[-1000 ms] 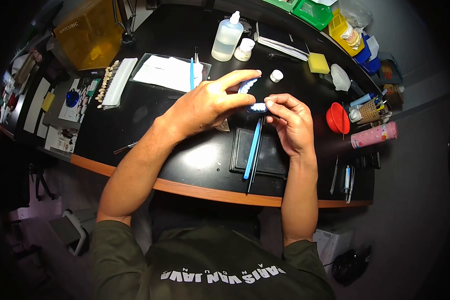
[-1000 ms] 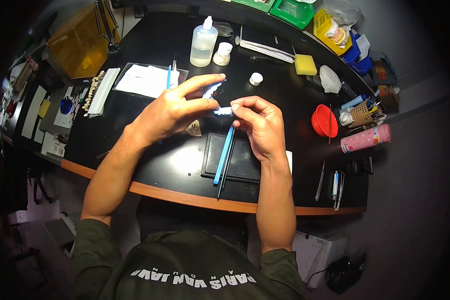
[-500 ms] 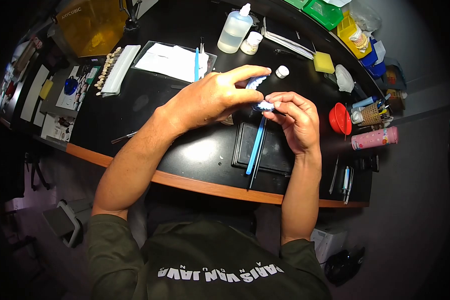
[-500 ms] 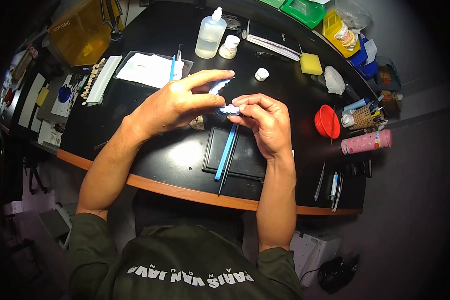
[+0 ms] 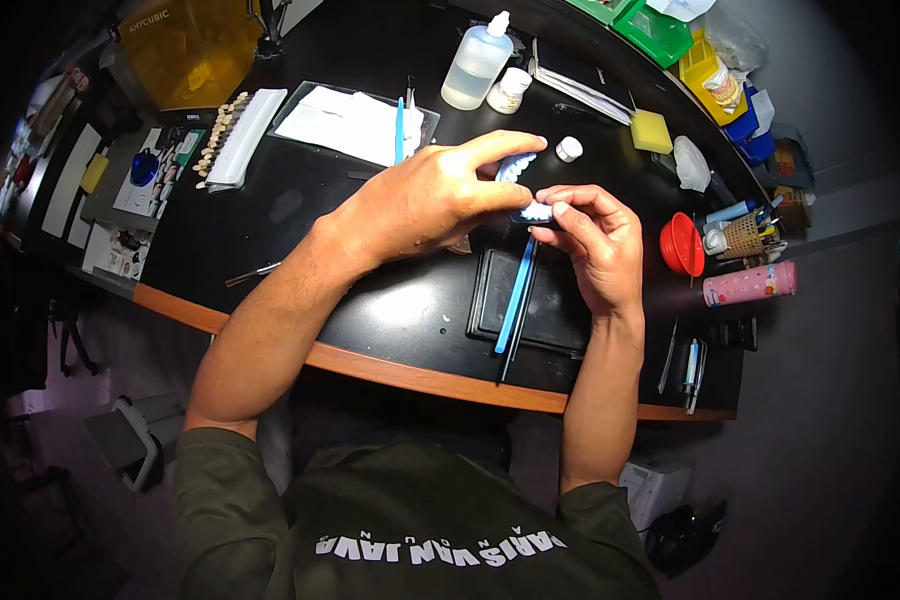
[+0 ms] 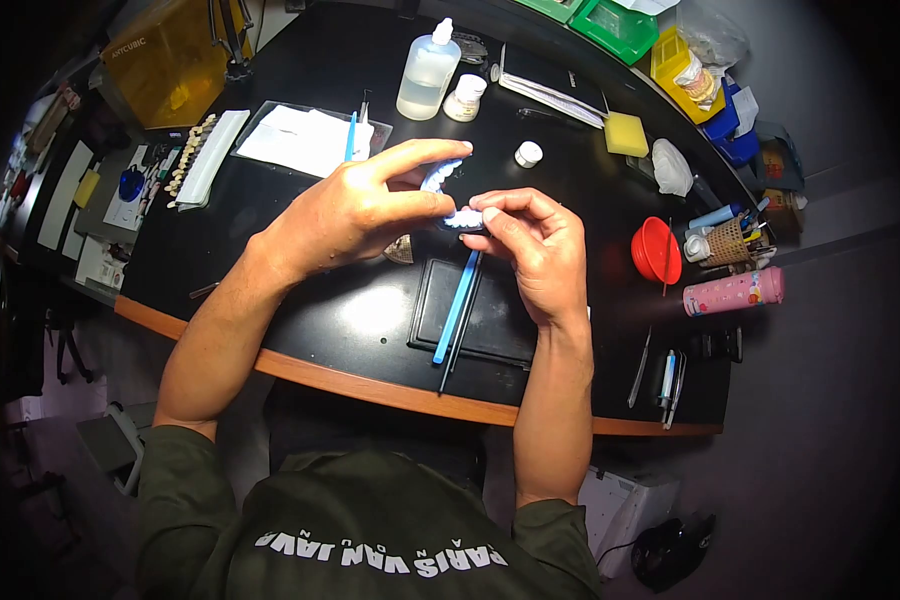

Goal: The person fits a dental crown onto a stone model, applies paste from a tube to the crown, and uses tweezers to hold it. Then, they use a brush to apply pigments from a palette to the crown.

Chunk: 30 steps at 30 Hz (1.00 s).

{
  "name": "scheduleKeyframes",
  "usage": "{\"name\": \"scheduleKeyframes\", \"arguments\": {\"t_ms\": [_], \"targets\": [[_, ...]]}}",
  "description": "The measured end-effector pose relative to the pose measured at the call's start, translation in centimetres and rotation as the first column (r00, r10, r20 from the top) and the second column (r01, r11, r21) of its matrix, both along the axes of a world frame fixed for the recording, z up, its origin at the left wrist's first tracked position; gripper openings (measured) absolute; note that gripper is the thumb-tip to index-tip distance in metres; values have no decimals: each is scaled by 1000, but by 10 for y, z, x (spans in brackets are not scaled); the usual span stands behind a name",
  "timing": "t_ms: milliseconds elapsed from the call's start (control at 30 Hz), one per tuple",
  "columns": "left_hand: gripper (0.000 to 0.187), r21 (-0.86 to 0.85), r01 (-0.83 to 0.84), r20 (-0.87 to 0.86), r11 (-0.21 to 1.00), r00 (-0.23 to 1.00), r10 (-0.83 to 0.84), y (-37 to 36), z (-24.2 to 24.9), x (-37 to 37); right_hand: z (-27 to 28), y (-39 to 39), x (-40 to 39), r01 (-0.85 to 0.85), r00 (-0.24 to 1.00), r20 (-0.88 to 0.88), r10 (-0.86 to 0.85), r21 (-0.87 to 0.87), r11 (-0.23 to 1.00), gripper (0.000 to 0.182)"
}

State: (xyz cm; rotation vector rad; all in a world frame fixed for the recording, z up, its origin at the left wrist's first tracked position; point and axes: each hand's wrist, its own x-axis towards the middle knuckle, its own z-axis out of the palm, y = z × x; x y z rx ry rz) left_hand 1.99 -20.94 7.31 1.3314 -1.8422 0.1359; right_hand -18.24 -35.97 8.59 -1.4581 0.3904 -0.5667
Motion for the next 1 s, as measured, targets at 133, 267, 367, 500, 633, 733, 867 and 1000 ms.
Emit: {"name": "scheduleKeyframes", "arguments": {"t_ms": [133,267,367,500,633,733,867,1000], "targets": [[46,22,-1,-8,1000,1000,1,1,0,-1,1,2,1,24,1000,-14,-24,-1,1000,12],[47,13,14,3,1000,1000,-14,0,0,-1,-2,1,0,29,1000,-5,-29,-3,1000,13],[47,-11,21,3,1000,1000,-21,0,1,-4,-2,0,-1,27,1000,9,-27,-3,1000,13],[45,-81,11,-15,997,1000,-13,0,4,-6,0,1,-1,28,999,35,-27,-15,999,15],[41,-152,12,-13,988,1000,-15,0,5,-7,-2,1,-2,6,996,86,2,-100,995,21],[36,-244,13,16,970,1000,-10,-1,7,-9,-2,0,-3,-16,991,133,34,-129,991,27],[26,-330,31,67,943,998,-9,0,12,-12,0,2,-3,0,987,162,22,-135,991,32],[23,-368,51,91,929,996,-18,0,12,-14,-2,-1,-4,-6,986,167,28,-133,991,33]]}}
